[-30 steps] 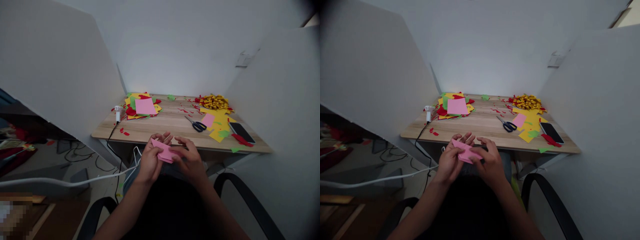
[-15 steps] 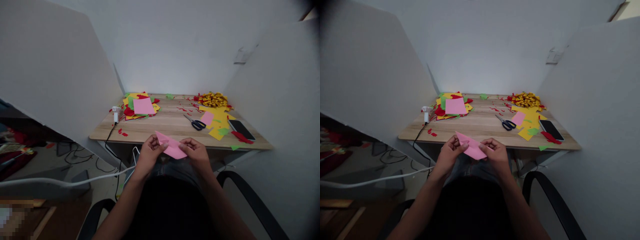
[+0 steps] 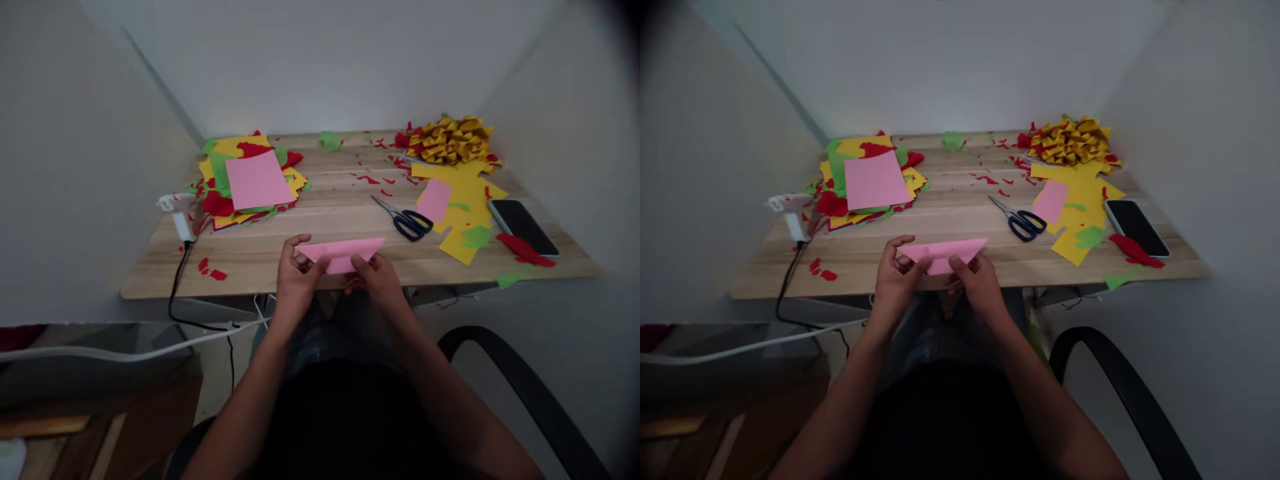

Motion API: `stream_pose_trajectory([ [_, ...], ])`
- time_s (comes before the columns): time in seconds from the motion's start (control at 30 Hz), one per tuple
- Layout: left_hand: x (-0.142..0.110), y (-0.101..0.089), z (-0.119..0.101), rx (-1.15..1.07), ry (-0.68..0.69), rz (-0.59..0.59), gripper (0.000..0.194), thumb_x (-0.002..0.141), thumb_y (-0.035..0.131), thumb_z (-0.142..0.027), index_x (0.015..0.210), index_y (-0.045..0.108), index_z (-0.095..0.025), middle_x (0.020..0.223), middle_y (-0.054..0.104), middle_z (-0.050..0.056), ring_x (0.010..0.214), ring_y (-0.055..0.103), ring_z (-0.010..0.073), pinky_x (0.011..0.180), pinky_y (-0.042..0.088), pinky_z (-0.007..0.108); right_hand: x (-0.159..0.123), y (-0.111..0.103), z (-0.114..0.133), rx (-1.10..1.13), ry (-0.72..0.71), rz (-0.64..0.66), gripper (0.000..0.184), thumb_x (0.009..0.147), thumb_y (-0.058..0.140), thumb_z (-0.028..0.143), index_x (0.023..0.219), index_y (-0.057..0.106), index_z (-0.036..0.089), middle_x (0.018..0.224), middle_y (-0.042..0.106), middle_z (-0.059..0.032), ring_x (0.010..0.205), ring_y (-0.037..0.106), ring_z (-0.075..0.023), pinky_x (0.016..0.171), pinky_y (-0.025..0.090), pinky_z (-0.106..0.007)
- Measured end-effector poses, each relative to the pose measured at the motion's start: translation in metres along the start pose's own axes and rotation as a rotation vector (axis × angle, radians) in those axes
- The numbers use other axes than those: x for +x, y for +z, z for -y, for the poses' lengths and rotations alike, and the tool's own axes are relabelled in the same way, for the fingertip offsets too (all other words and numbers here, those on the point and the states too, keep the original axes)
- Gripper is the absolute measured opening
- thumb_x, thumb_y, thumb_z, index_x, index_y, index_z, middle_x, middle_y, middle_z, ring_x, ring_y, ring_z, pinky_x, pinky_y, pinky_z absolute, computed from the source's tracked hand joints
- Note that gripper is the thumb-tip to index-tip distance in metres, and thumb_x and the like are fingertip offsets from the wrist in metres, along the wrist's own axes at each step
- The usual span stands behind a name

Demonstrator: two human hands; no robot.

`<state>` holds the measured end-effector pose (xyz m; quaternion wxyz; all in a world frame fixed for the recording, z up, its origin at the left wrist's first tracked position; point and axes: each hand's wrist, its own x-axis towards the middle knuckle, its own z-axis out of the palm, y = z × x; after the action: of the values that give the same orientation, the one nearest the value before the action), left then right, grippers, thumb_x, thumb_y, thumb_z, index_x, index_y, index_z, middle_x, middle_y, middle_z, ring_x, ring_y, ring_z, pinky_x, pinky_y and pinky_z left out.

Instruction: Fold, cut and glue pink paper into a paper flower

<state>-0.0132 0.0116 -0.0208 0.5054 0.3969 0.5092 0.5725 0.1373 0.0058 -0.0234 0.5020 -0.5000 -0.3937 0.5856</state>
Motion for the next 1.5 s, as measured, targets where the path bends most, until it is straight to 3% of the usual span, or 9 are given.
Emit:
stream_pose_trajectory([
  [0.1, 0.014, -0.005, 0.005, 0.221, 0.044, -0.037, 0.064, 0.066, 0.085, -0.022, 0.125, 0.060, -0.026, 0.075, 0.065, -0.002, 0.070, 0.060, 0.0164, 0.072, 0.047, 0.027, 0.026, -0.008, 0.005, -0.346, 0.006, -0.030, 0.035, 0.073, 0.071, 0.051, 0.065, 0.061, 0.018, 0.050, 0.059, -0.0007, 0.046, 0.055, -0.0152, 0.044, 0.043, -0.026],
  [0.23, 0.025, -0.011, 0.012, 0.711, 0.355, -0.084, 0.039, 0.075, 0.076, -0.018, 0.113, 0.070, -0.027, 0.121, 0.064, 0.008, 0.117, 0.054, 0.0304, 0.106, 0.035, 0.046, 0.055, -0.017, 0.005, -0.721, -0.044, -0.065, 0.027, 0.076, 0.067, 0.044, 0.067, 0.065, 0.018, 0.060, 0.067, -0.0055, 0.058, 0.061, -0.0201, 0.052, 0.042, -0.029],
  [0.37, 0.028, -0.013, 0.018, 0.958, 0.376, 0.090, 0.020, 0.085, 0.069, -0.027, 0.104, 0.074, -0.029, 0.126, 0.064, 0.009, 0.116, 0.053, 0.0320, 0.103, 0.035, 0.050, 0.067, -0.018, 0.003, -1.016, -0.079, -0.098, 0.025, 0.078, 0.067, 0.043, 0.080, 0.069, 0.018, 0.073, 0.072, -0.0096, 0.065, 0.065, -0.0242, 0.057, 0.043, -0.033],
  [0.53, 0.027, -0.014, 0.020, 1.051, 0.305, 0.134, 0.018, 0.091, 0.064, -0.031, 0.103, 0.077, -0.033, 0.131, 0.063, 0.009, 0.121, 0.050, 0.0338, 0.099, 0.037, 0.051, 0.058, -0.021, 0.007, -1.114, -0.217, -0.070, 0.035, 0.085, 0.067, 0.044, 0.109, 0.066, 0.019, 0.075, 0.072, -0.0051, 0.059, 0.064, -0.0209, 0.057, 0.048, -0.032],
  [0.73, 0.029, -0.016, 0.022, 0.970, 0.284, 0.098, 0.014, 0.085, 0.072, -0.031, 0.097, 0.079, -0.036, 0.131, 0.063, 0.006, 0.121, 0.049, 0.0337, 0.101, 0.034, 0.051, 0.041, -0.051, 0.016, -1.087, -0.522, 0.417, 0.015, 0.093, 0.062, 0.034, 0.104, 0.068, 0.026, 0.091, 0.076, -0.0034, 0.080, 0.072, -0.0193, 0.070, 0.056, -0.030],
  [0.97, 0.032, -0.018, 0.025, 1.027, 0.337, 0.150, 0.019, 0.089, 0.067, -0.026, 0.102, 0.077, -0.036, 0.121, 0.071, 0.003, 0.116, 0.051, 0.0322, 0.097, 0.033, 0.048, 0.031, -0.061, 0.023, -1.150, -0.429, 0.759, 0.044, 0.088, 0.058, 0.015, 0.129, 0.063, 0.031, 0.109, 0.073, -0.0062, 0.099, 0.066, -0.0242, 0.082, 0.056, -0.039],
  [1.17, 0.033, -0.019, 0.020, 0.998, 0.333, 0.195, 0.042, 0.093, 0.056, -0.017, 0.130, 0.065, -0.033, 0.134, 0.066, 0.004, 0.120, 0.052, 0.0310, 0.100, 0.031, 0.047, 0.046, -0.058, 0.011, -1.058, -0.564, 0.595, 0.028, 0.094, 0.052, 0.013, 0.109, 0.072, 0.027, 0.110, 0.071, -0.0069, 0.101, 0.063, -0.0220, 0.087, 0.053, -0.040],
  [1.33, 0.032, -0.025, 0.018, 0.990, 0.400, 0.424, 0.044, 0.090, 0.056, -0.015, 0.127, 0.067, -0.037, 0.146, 0.058, 0.000, 0.132, 0.046, 0.0327, 0.107, 0.026, 0.050, 0.049, -0.070, 0.012, -1.053, -0.615, 0.585, 0.033, 0.094, 0.050, 0.009, 0.107, 0.073, 0.028, 0.123, 0.069, -0.0057, 0.111, 0.061, -0.0231, 0.094, 0.051, -0.044],
  [1.5, 0.030, -0.018, 0.024, 1.079, 0.443, 0.289, 0.021, 0.092, 0.062, -0.030, 0.109, 0.075, -0.033, 0.128, 0.070, 0.002, 0.120, 0.053, 0.0301, 0.101, 0.033, 0.048, 0.027, -0.063, 0.027, -1.030, -0.775, 0.168, 0.030, 0.091, 0.048, 0.009, 0.107, 0.071, 0.022, 0.111, 0.070, -0.0088, 0.105, 0.062, -0.0245, 0.095, 0.048, -0.044],
])
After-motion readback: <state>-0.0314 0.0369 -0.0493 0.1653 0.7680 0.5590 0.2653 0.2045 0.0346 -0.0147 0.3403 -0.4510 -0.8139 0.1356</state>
